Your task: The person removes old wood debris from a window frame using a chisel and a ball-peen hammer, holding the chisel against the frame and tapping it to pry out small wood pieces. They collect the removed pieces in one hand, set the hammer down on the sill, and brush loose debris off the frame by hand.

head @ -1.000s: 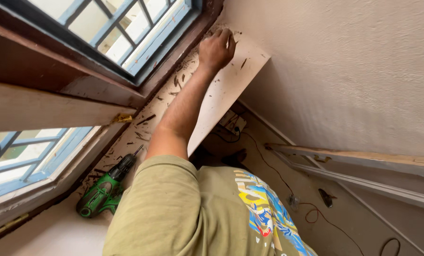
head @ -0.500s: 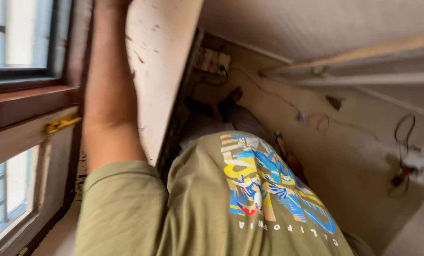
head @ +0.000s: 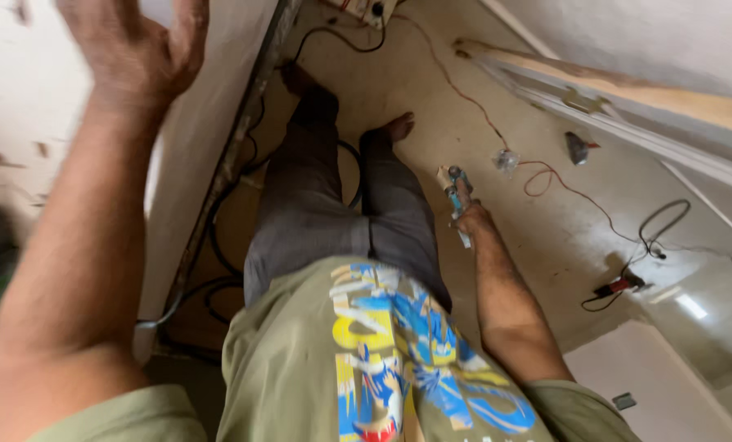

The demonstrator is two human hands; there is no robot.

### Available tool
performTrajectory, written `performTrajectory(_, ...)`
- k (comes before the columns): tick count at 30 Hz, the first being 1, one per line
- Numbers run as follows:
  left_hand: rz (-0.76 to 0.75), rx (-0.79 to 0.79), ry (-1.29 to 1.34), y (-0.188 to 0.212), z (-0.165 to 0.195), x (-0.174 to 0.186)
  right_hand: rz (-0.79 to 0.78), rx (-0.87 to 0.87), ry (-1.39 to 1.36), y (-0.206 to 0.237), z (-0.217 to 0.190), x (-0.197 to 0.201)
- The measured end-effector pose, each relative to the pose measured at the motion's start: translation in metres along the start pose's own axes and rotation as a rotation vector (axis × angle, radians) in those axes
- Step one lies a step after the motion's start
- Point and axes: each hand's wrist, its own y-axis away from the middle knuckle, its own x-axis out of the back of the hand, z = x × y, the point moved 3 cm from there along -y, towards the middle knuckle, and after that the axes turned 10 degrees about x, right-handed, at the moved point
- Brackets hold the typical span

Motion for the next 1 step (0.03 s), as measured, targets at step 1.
performTrajectory(1, -0.018, 0.019, -0.016, 0.0064, 0.0028, -0.0137, -0.028, 0.009, 0.045, -0.0289, -0.0006, -0.0008)
